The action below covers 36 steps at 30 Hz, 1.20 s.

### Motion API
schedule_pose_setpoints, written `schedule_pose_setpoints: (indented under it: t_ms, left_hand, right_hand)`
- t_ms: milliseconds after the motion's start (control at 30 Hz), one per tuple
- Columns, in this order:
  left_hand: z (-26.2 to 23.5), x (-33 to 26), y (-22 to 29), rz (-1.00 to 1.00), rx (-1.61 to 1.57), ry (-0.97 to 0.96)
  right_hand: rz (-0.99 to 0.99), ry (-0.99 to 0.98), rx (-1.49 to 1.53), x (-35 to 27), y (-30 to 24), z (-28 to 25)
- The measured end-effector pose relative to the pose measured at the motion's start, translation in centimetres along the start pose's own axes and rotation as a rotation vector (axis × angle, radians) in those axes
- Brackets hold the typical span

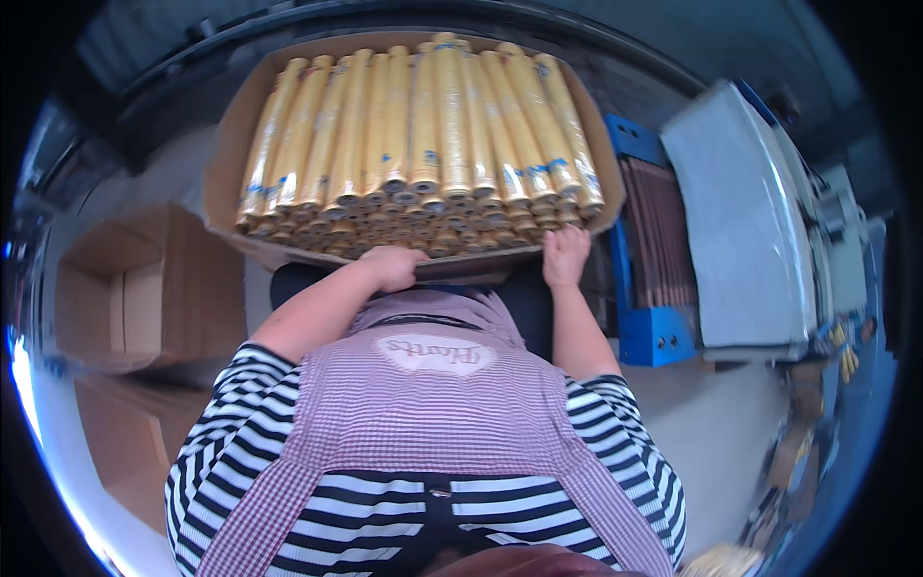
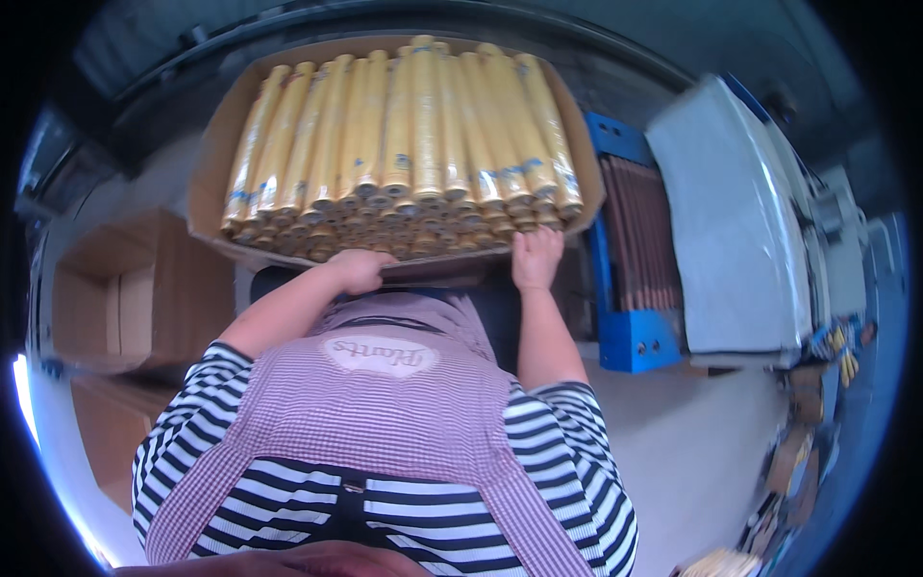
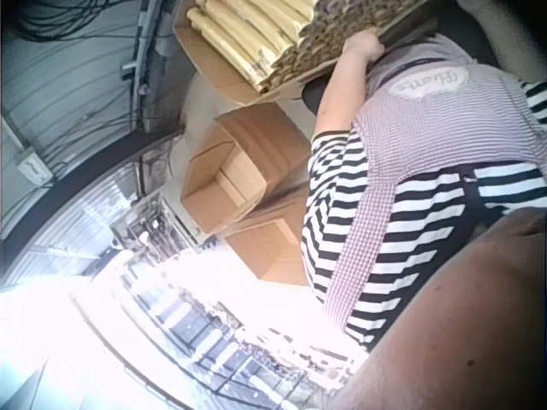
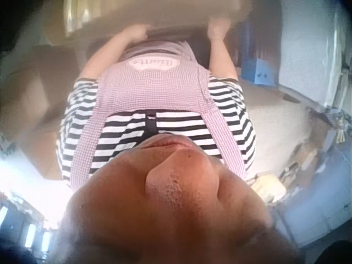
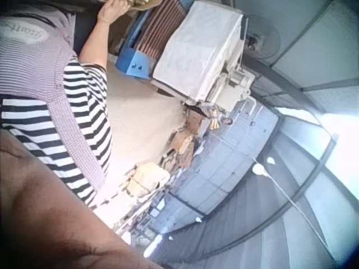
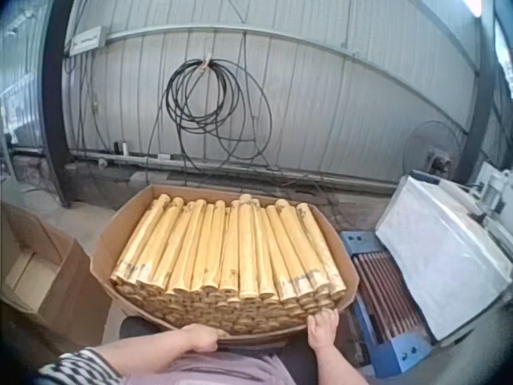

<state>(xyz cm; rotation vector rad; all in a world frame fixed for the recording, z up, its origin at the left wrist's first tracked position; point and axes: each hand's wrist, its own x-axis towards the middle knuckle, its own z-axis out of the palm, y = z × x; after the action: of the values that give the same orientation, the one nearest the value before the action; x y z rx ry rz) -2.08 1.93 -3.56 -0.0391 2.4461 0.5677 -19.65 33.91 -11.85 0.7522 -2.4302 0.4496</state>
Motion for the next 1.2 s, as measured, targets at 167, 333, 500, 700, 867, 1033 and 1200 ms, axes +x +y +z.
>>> schedule_pose_setpoints:
  t_ms: [167, 333, 500, 700, 867, 1033, 1200]
  left_hand:
    - [1.1, 0.8, -1.0, 0.029, 0.014, 0.079]
    - [-0.5, -0.4, 0.5, -0.01, 0.01, 0.044]
    - [-0.4, -0.2, 0.5, 0.002, 0.008, 0.065]
    - [-0.2, 0.0, 0.2, 0.003, 0.001, 0.073]
    - [-0.4, -0.1, 0.4, 0.002, 0.006, 0.072]
    - [0.0, 0.2, -0.1, 0.006, 0.013, 0.084]
    - [0.0, 0.1, 0.0, 0.003, 0.005, 0.092]
  right_hand:
    - [-0.013, 0.024, 0.005, 0.7, -0.5, 0.0]
    - [0.091, 0.017, 0.104, 0.4, -1.0, -0.6]
    - [0.079, 0.047, 0.096, 0.4, -0.6, -0.3]
    - [0.087, 0.041, 0.11, 0.5, -0.7, -0.5]
    - [0.092, 0.043, 0.103, 0.5, -0.6, -0.5]
    - [0.083, 0.06, 0.115, 0.6, -0.9, -0.5]
    - [0.076, 0.068, 0.112, 0.5, -0.8, -0.4]
